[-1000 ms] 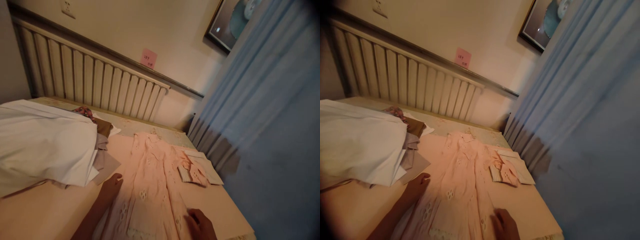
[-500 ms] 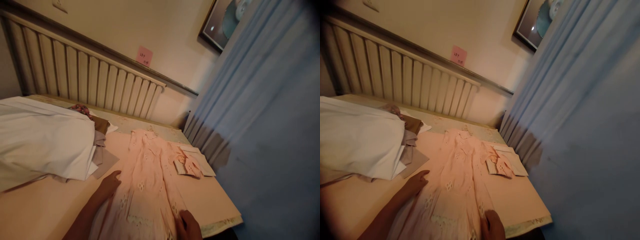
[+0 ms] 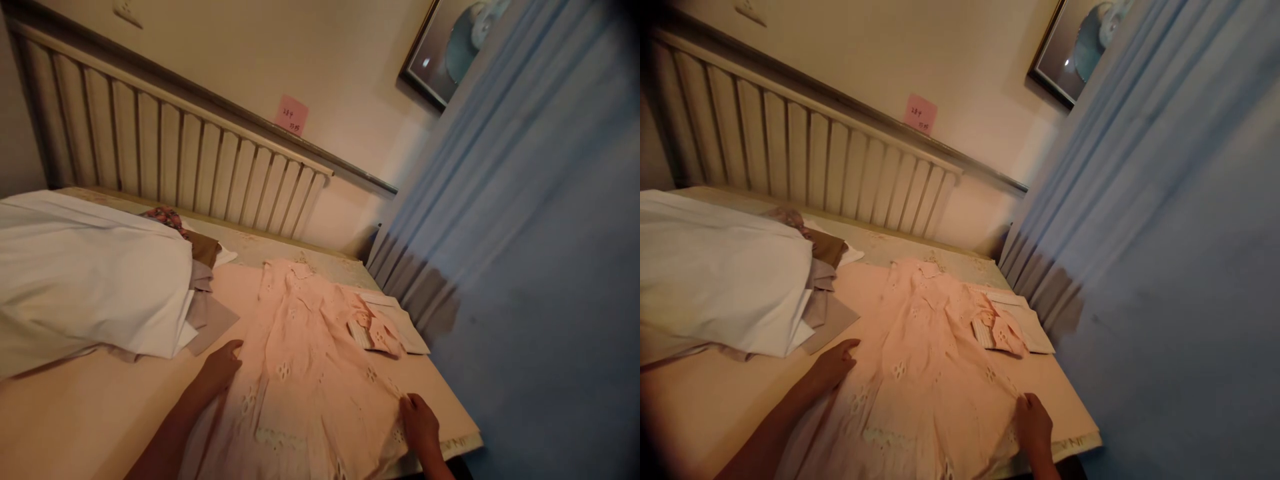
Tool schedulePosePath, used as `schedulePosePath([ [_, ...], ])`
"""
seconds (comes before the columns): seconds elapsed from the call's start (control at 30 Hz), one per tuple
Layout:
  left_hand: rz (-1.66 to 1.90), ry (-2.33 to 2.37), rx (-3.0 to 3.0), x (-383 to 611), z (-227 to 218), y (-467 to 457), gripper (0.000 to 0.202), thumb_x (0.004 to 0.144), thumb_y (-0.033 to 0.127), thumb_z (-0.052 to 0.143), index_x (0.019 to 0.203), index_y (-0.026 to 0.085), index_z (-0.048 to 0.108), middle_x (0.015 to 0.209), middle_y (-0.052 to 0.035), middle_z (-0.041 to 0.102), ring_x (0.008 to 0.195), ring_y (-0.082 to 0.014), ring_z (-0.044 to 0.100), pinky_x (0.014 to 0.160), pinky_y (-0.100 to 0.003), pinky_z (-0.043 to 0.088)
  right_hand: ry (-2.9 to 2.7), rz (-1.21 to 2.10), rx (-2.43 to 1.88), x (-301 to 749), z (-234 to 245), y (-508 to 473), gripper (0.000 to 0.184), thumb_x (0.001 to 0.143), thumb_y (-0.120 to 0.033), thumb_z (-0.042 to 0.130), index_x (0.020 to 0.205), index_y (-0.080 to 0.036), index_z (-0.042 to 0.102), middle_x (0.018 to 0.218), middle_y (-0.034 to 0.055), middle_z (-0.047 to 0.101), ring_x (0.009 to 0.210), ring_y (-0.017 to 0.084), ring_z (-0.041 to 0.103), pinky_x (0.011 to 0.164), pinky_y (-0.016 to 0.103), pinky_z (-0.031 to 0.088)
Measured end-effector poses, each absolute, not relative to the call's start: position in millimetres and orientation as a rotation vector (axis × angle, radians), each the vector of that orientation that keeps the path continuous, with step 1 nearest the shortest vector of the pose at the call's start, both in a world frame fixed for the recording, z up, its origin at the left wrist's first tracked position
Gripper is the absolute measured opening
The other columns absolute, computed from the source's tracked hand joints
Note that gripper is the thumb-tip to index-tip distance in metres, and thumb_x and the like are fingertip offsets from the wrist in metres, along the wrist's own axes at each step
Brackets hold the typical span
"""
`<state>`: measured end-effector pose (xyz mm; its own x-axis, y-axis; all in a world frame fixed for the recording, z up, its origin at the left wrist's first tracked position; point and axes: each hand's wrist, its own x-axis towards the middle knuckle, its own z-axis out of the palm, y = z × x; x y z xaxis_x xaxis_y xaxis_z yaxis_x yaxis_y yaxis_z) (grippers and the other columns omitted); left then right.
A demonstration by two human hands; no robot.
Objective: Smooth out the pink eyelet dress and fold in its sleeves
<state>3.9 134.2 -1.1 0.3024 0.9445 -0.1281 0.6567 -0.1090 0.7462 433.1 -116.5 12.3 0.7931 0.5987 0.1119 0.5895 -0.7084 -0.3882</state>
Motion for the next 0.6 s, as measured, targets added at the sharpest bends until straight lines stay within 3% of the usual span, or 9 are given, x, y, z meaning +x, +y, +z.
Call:
schedulePosePath([
  [0.27,0.448,1.424,1.85,4,8,131,0.052,0.075,0.01,0.045,0.127,0.011,0.053,0.086,-0.0046,0.067,0.079,-0.0176,0.063,0.071,-0.026,0.042,-0.926,0.047,-2.604,445,-9,-136,0.022,0.083,-0.03,0.041,0.074,-0.022,0.06,0.073,0.0031,0.07,0.073,0.019,0.065,0.066,0.025,0.041],
  [0.47,0.482,1.433,1.826,4,16,126,0.049,0.074,0.013,0.046,0.122,0.013,0.056,0.083,-0.0034,0.066,0.079,-0.0181,0.064,0.071,-0.026,0.043,-0.993,0.016,-2.478,448,-12,-142,0.02,0.075,-0.036,0.046,0.066,-0.025,0.06,0.067,0.003,0.07,0.07,0.023,0.066,0.064,0.029,0.044],
  [0.6,0.504,1.423,1.826,4,10,129,0.049,0.073,0.012,0.046,0.12,0.014,0.058,0.084,-0.0039,0.066,0.081,-0.0184,0.064,0.072,-0.026,0.043,-0.948,0.007,-2.451,450,-7,-146,0.024,0.075,-0.045,0.049,0.074,-0.025,0.062,0.07,0.0049,0.071,0.069,0.024,0.067,0.064,0.031,0.046],
])
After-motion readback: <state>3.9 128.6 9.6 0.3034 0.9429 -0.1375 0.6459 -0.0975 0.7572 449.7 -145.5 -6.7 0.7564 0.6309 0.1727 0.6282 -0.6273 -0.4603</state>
